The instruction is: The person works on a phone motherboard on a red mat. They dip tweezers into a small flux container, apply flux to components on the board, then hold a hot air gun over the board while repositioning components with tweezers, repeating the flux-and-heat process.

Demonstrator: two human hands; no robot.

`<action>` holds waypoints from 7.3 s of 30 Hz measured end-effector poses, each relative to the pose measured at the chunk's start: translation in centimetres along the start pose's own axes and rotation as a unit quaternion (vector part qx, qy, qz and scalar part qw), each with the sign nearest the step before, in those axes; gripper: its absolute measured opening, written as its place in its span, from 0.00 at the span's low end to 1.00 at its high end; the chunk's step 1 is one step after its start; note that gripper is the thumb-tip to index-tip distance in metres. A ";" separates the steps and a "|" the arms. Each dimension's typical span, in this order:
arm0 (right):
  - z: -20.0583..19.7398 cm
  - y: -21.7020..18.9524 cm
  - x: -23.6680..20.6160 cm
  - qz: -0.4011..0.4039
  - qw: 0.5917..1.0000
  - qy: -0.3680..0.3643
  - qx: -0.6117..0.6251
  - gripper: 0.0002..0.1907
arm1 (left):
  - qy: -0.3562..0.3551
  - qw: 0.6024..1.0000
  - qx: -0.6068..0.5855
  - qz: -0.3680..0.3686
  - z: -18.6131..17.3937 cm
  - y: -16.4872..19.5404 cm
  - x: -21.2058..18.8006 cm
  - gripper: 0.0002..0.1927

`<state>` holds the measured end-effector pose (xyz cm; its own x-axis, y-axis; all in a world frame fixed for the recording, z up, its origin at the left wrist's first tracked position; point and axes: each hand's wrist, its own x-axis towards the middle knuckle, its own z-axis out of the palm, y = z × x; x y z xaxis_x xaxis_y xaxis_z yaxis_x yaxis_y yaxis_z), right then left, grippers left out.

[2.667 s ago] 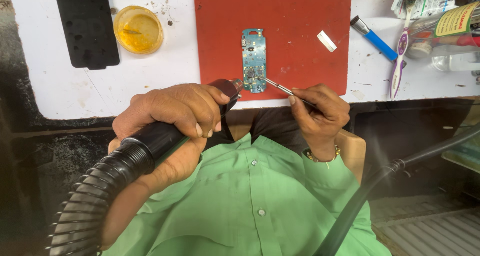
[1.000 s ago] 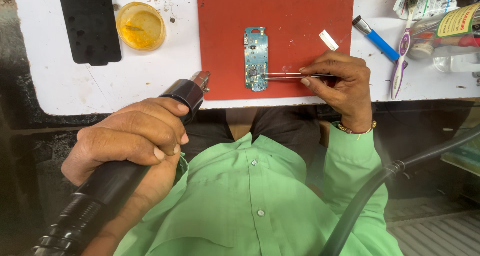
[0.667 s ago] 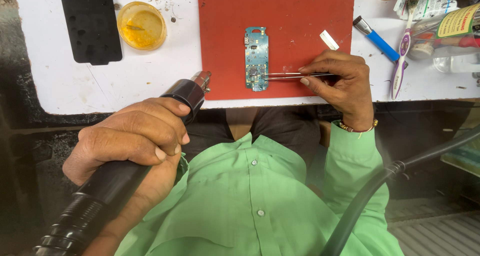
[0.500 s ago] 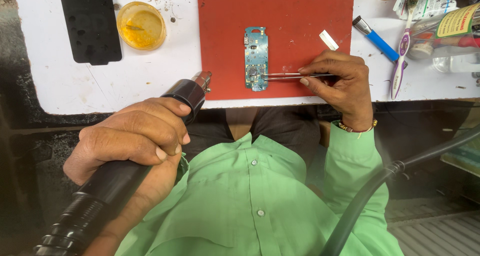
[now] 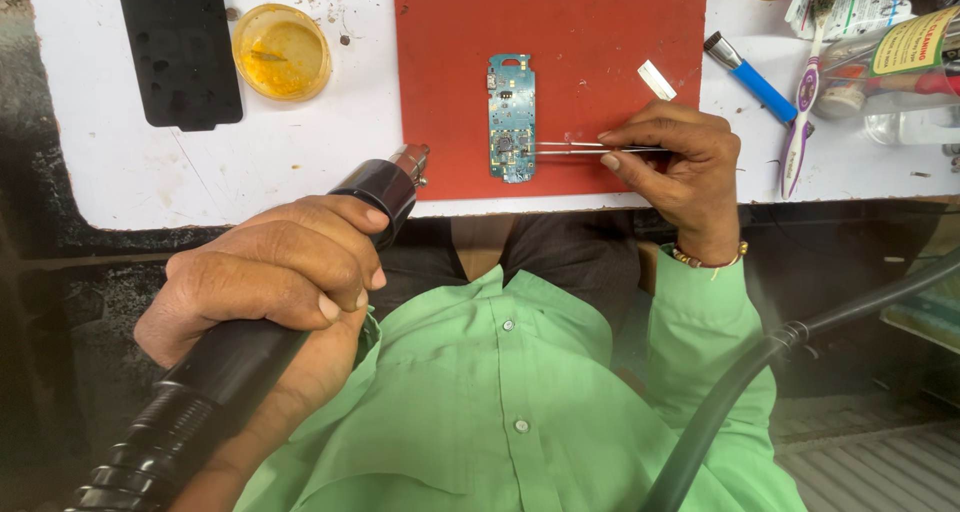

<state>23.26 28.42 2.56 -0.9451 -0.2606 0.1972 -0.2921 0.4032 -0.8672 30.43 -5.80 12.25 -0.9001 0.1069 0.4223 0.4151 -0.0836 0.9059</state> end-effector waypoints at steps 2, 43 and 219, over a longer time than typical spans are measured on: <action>0.5 -0.1 0.0 -0.006 1.000 0.014 -0.014 0.09 | 0.000 1.000 0.007 -0.008 0.1 0.0 0.0 0.13; -0.2 0.5 -0.6 0.000 1.000 0.011 -0.022 0.09 | 0.001 1.000 -0.023 -0.011 0.0 0.0 0.1 0.11; 17.8 -7.0 9.4 -0.225 0.962 0.097 -0.117 0.07 | 0.144 0.984 0.074 0.067 -2.2 3.1 -5.9 0.12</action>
<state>19.00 7.51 2.32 -0.7186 -0.2944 0.6301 -0.6812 0.4807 -0.5522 36.72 -8.83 12.51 -0.8275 -0.1831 0.5308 0.5275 0.0703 0.8466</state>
